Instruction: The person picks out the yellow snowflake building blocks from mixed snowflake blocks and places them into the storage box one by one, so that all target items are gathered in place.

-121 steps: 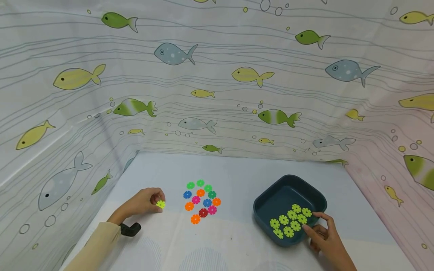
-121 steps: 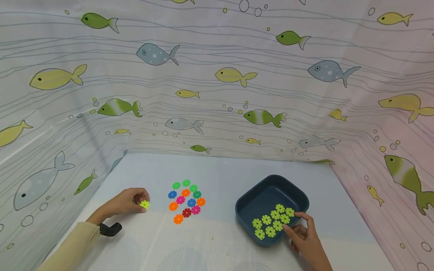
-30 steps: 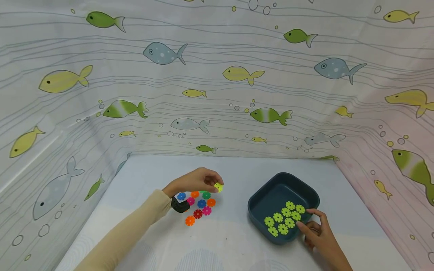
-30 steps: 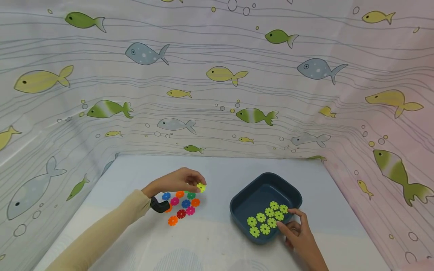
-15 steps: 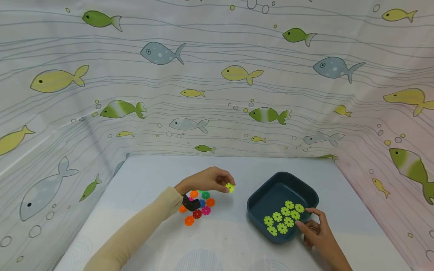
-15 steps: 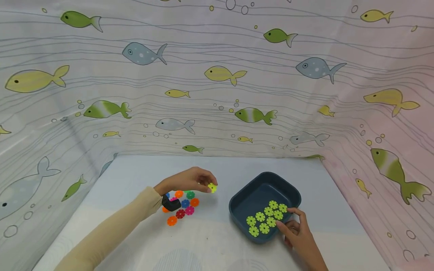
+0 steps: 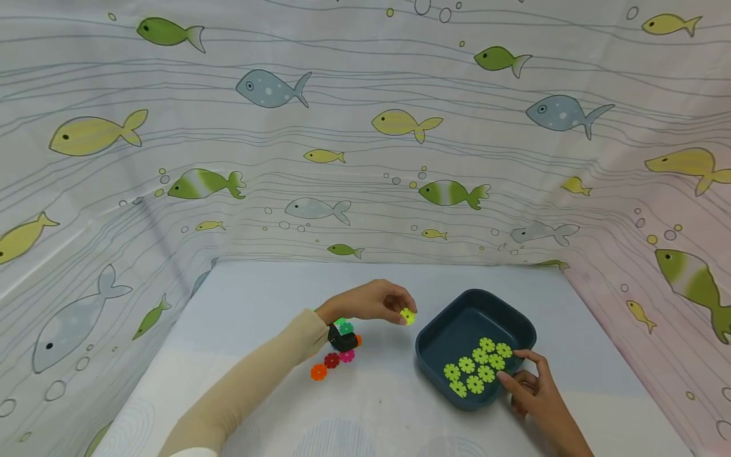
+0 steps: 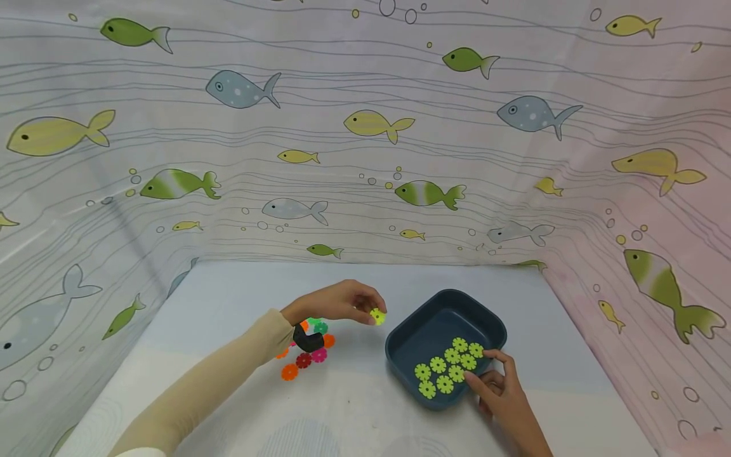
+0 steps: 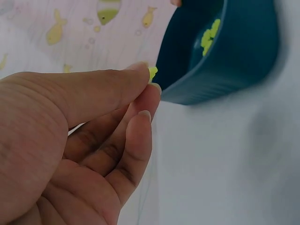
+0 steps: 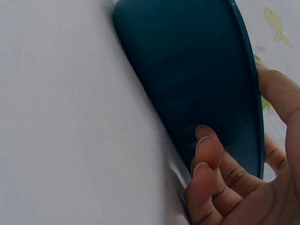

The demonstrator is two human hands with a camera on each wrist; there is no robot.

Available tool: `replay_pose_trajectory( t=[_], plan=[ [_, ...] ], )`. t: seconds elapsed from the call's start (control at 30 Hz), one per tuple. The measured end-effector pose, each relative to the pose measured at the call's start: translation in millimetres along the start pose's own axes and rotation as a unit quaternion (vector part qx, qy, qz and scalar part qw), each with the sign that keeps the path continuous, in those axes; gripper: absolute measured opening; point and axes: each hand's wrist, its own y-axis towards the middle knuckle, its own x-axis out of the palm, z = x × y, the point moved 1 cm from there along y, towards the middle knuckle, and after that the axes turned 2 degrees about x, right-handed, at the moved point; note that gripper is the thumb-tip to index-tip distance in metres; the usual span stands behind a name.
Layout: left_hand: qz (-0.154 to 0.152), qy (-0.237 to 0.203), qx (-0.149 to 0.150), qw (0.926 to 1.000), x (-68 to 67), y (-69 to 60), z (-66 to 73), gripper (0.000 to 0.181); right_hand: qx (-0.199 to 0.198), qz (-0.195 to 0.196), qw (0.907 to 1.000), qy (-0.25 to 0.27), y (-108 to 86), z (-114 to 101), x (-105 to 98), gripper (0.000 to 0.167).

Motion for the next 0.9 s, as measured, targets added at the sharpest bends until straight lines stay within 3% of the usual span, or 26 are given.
replay_pose_trajectory(
  t=[0.23,0.9],
  plan=[
    [-0.021,0.005,0.033,0.9992,6.1,19.7,7.7,0.025,0.001,0.007,1.0,-0.005,-0.4,-0.5,1.4,0.067],
    [-0.063,0.018,0.049,0.9967,28.1,72.5,26.6,0.028,-0.011,0.007,0.9999,-0.011,0.2,-0.8,2.5,0.065]
  ],
)
